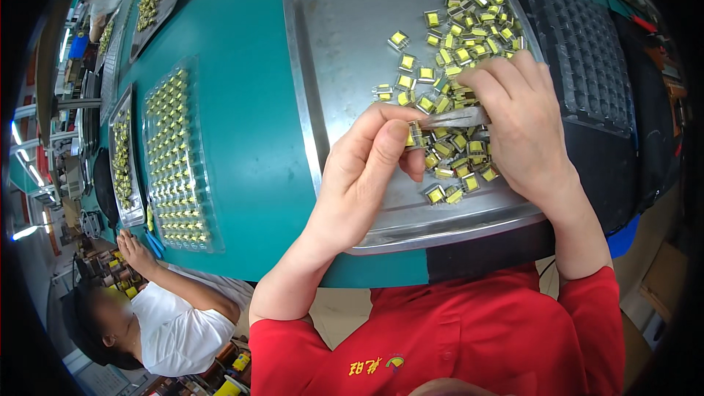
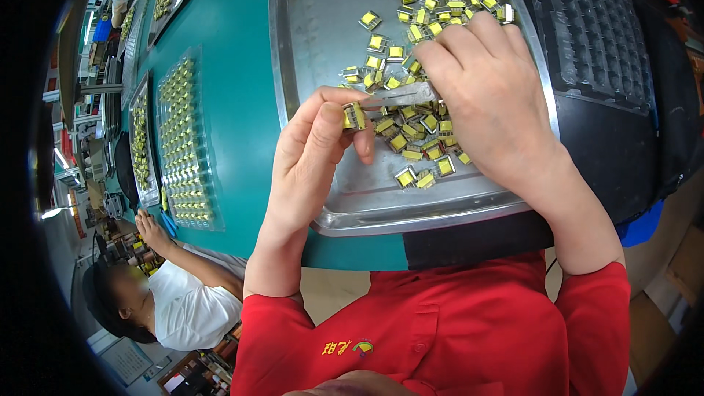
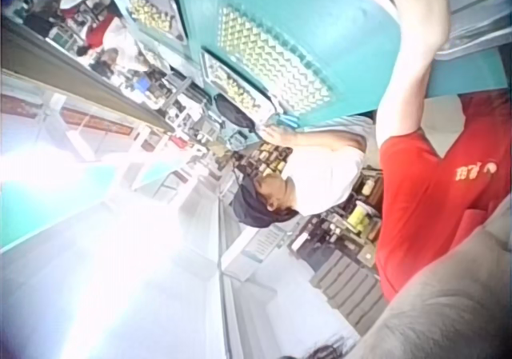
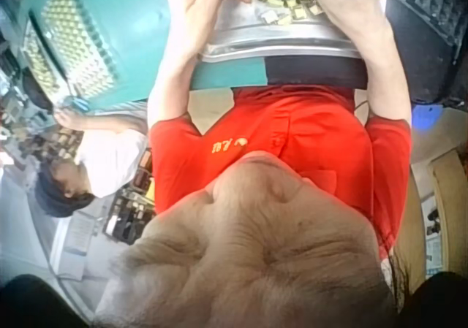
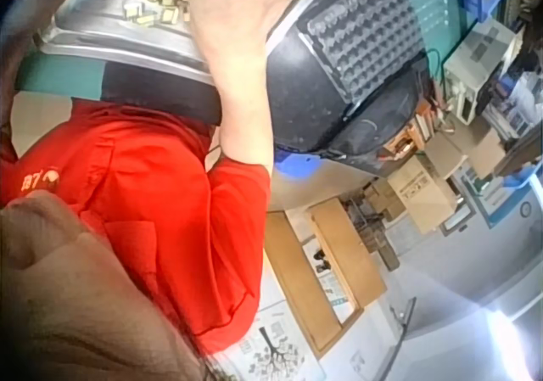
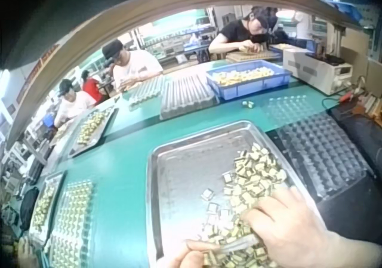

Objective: Sorting and assembling small yellow electronic components into strips on a metal tray.

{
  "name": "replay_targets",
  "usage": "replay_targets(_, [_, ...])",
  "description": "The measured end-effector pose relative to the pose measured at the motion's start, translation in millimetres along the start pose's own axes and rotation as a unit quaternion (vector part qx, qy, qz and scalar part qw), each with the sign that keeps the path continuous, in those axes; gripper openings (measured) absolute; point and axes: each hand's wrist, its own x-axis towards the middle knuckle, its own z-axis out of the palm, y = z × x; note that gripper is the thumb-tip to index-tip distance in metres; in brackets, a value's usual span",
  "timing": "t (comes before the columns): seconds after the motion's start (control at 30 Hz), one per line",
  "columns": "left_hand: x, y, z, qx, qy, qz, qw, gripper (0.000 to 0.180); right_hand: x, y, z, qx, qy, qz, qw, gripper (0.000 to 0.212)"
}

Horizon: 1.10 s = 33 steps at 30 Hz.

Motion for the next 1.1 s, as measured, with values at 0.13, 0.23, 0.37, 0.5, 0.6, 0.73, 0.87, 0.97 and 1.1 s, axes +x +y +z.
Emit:
replay_targets(0.13, [3.3,-4.8,-4.0,-0.074,-0.026,0.007,0.997,0.041,0.4,0.7,-0.3,-0.004,-0.005,0.006,1.0,0.03])
replay_targets(0.23, [3.2,-4.1,-4.2,-0.082,-0.031,0.0,0.996,0.042,0.0,-0.5,2.8,-0.023,0.016,-0.02,0.999,0.023])
replay_targets(0.37, [2.7,-2.3,-3.9,-0.085,-0.03,-0.013,0.996,0.042,0.0,-3.0,1.9,-0.009,0.005,-0.013,1.0,0.027])
replay_targets(0.5, [2.6,-2.6,-3.2,-0.08,-0.03,-0.016,0.996,0.041,0.4,-3.3,1.4,0.009,0.005,-0.008,1.0,0.033])
replay_targets(0.6, [2.4,-3.1,-3.1,-0.081,-0.03,-0.019,0.996,0.04,0.6,-3.4,1.0,0.011,0.001,-0.009,1.0,0.033])
replay_targets(0.73, [2.0,-3.2,-3.1,-0.084,-0.033,-0.021,0.996,0.04,0.3,-1.9,1.7,0.013,0.0,-0.011,1.0,0.034])
replay_targets(0.87, [1.7,-4.8,-3.1,-0.084,-0.035,-0.02,0.996,0.04,0.9,-0.8,0.4,0.015,-0.004,-0.018,1.0,0.034])
replay_targets(0.97, [2.0,-4.8,-4.3,-0.09,-0.044,-0.017,0.995,0.04,0.4,-0.6,-0.2,0.015,-0.008,-0.017,1.0,0.035])
replay_targets(1.1, [2.8,-7.1,-5.7,-0.102,-0.043,-0.019,0.994,0.04,0.7,-0.1,2.2,0.019,-0.002,-0.021,1.0,0.036])
